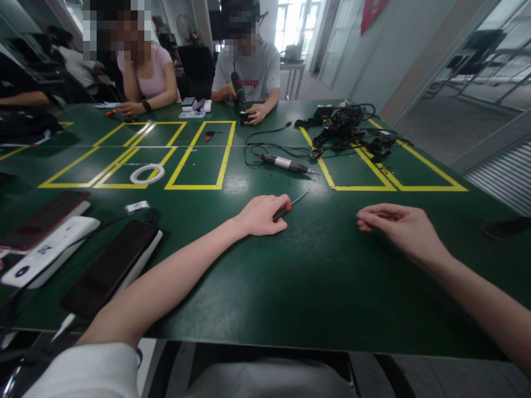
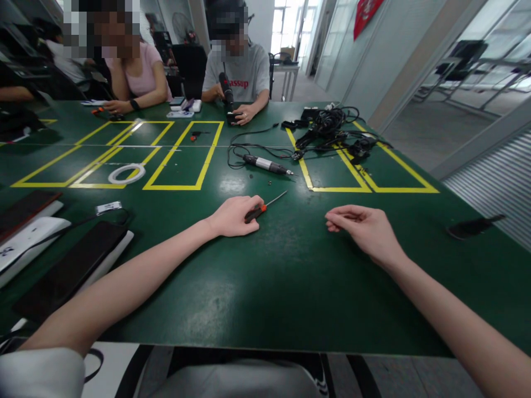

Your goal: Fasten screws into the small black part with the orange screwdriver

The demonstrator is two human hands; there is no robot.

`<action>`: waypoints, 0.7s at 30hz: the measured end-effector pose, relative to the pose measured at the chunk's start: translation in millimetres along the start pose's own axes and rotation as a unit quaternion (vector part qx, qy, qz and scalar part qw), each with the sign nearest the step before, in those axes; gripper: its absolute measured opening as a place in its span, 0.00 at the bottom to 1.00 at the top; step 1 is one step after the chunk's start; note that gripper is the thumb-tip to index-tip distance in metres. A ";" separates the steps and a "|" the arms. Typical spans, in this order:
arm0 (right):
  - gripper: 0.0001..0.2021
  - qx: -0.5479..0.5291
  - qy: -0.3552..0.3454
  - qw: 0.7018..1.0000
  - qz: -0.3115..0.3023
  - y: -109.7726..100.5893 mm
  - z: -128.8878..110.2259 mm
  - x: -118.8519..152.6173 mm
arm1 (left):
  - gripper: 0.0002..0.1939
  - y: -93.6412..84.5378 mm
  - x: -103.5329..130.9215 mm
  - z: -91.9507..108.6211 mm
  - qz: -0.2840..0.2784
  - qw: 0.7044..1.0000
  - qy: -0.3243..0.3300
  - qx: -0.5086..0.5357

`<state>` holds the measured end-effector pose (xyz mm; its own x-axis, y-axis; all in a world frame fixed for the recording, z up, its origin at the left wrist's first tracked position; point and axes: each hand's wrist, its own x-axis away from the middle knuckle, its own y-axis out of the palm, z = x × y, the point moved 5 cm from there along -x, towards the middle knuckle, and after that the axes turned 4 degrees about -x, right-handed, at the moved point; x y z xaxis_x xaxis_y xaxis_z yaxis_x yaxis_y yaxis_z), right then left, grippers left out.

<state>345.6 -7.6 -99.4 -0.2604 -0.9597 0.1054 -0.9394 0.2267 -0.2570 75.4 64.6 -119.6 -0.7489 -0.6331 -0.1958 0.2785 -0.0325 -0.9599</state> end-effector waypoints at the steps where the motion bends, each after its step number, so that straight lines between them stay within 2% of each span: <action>1: 0.23 0.006 0.009 1.000 -0.004 -1.7 0.4 0.4 | 0.16 -0.1 0.0 -0.2 0.000 1.000 0.000 0.000; 5: 0.27 0.000 0.033 0.999 -0.040 -4.3 4.1 2.0 | 0.16 0.2 0.2 -0.9 0.001 1.000 0.000 -0.001; 8: 0.26 0.004 -0.002 0.999 -0.053 -5.5 1.9 3.3 | 0.16 0.8 0.1 -0.7 0.001 1.000 0.001 -0.004; 10: 0.24 0.026 -0.040 0.998 -0.037 -8.4 -2.0 3.9 | 0.15 1.1 -0.1 -0.3 0.000 1.000 0.000 -0.005; 13: 0.22 0.062 -0.075 0.995 0.024 -18.4 -5.7 2.8 | 0.16 1.2 -0.2 0.3 -0.002 1.000 -0.003 -0.008; 16: 0.21 0.098 -0.055 0.988 0.109 -37.0 0.4 -1.9 | 0.16 1.1 -0.1 0.8 -0.006 1.000 -0.004 -0.009; 18: 0.20 0.137 -0.079 0.972 0.175 -55.2 4.5 -4.1 | 0.16 1.2 0.0 1.0 -0.008 1.000 -0.004 -0.009; 21: 0.15 0.225 -0.146 0.930 0.253 -90.1 8.7 1.1 | 0.16 1.4 0.0 1.1 -0.008 1.000 -0.006 -0.011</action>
<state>431.9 -30.5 -84.6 -0.5105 -0.7681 -0.3865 -0.5084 0.6322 -0.5847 76.4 63.7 -120.7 -0.7457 -0.6418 -0.1789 0.2542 -0.0258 -0.9668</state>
